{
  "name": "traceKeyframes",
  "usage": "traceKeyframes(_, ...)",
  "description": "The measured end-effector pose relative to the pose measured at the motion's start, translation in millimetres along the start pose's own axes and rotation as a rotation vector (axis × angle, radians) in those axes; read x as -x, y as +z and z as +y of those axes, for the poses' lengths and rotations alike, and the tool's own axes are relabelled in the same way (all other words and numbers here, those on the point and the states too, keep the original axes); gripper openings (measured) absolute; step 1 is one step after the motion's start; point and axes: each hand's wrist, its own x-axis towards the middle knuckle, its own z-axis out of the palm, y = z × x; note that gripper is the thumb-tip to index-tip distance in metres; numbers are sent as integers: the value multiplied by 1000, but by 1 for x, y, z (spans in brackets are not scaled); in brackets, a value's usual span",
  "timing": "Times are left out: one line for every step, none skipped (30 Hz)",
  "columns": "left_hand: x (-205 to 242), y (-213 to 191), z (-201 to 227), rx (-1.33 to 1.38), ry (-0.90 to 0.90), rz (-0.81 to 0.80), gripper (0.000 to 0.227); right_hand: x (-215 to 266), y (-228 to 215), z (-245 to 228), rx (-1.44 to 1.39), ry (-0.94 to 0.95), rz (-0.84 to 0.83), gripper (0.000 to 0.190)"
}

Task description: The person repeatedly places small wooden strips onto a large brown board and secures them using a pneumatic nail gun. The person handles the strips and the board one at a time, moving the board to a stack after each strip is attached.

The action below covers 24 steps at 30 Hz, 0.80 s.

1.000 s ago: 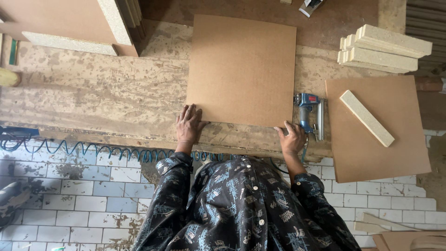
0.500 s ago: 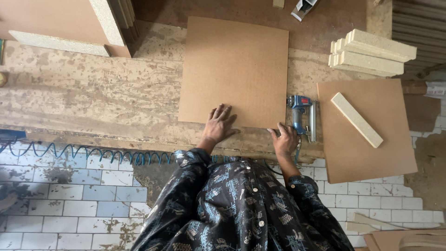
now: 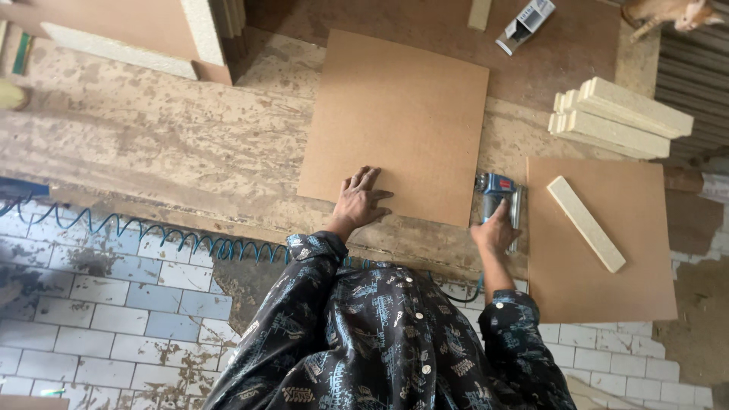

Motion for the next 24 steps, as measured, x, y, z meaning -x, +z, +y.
traceKeyframes(0,-1,-1,-4,3,-1,53,-10,0,0,10,100,-121,91)
traceKeyframes(1,0,0,-8,5,-2,57,-17,-1,1,25,193,-228,84)
traceKeyframes(0,-1,0,-15,16,-7,60,-20,-3,4,9,276,-319,78)
traceKeyframes(-1,-1,-1,-34,14,-16,63,-24,-4,7,-61,314,-317,72)
traceKeyframes(-6,-3,-1,-51,14,-23,65,-27,-7,11,-158,327,-267,66)
traceKeyframes(-10,-5,-2,-69,14,-30,68,-27,-10,14,-289,304,-192,60)
traceKeyframes(-9,-3,-1,-67,18,-37,69,-18,-14,21,-419,254,-141,54)
traceKeyframes(-8,-2,-1,-65,22,-43,70,-8,-16,25,-532,192,-120,48)
traceKeyframes(-8,-3,-2,-65,27,-50,72,2,-17,26,-631,197,-189,40)
traceKeyframes(-9,-4,-3,-69,24,-54,73,13,-18,24,-791,181,-315,36)
traceKeyframes(-8,-4,-4,-74,24,-63,74,28,-15,18,-951,171,-442,33)
traceKeyframes(-8,-4,-4,-79,25,-71,75,40,-10,7,-966,129,-532,27)
traceKeyframes(-8,-5,-5,-80,25,-75,75,51,-4,-7,-982,89,-618,21)
traceKeyframes(-8,-6,-4,-81,25,-79,75,60,5,-23,-1079,5,-679,24)
traceKeyframes(-10,-6,-4,-84,26,-80,75,65,14,-41,-1177,-84,-737,27)
traceKeyframes(-12,-6,-3,-86,25,-77,76,70,25,-60,-1119,-72,-778,30)
traceKeyframes(-12,-6,-3,-86,21,-73,76,74,33,-74,-1059,-63,-820,33)
traceKeyframes(-11,-6,-4,-86,18,-69,77,77,39,-85,-976,-170,-704,40)
traceKeyframes(-12,-5,-5,-75,16,-65,76,76,45,-95,-887,-282,-590,47)
traceKeyframes(-12,-5,-6,-63,14,-61,75,74,49,-101,-795,-393,-476,54)
traceKeyframes(-11,-3,-7,-48,5,-55,74,72,51,-101,-745,-349,-539,54)
traceKeyframes(-10,-1,-8,-51,6,-54,75,69,51,-99,-692,-306,-601,53)
traceKeyframes(-9,0,-8,-53,6,-52,75,66,49,-94,-636,-265,-662,53)
traceKeyframes(-8,2,-8,-55,6,-50,76,63,47,-88,-635,-265,-656,53)
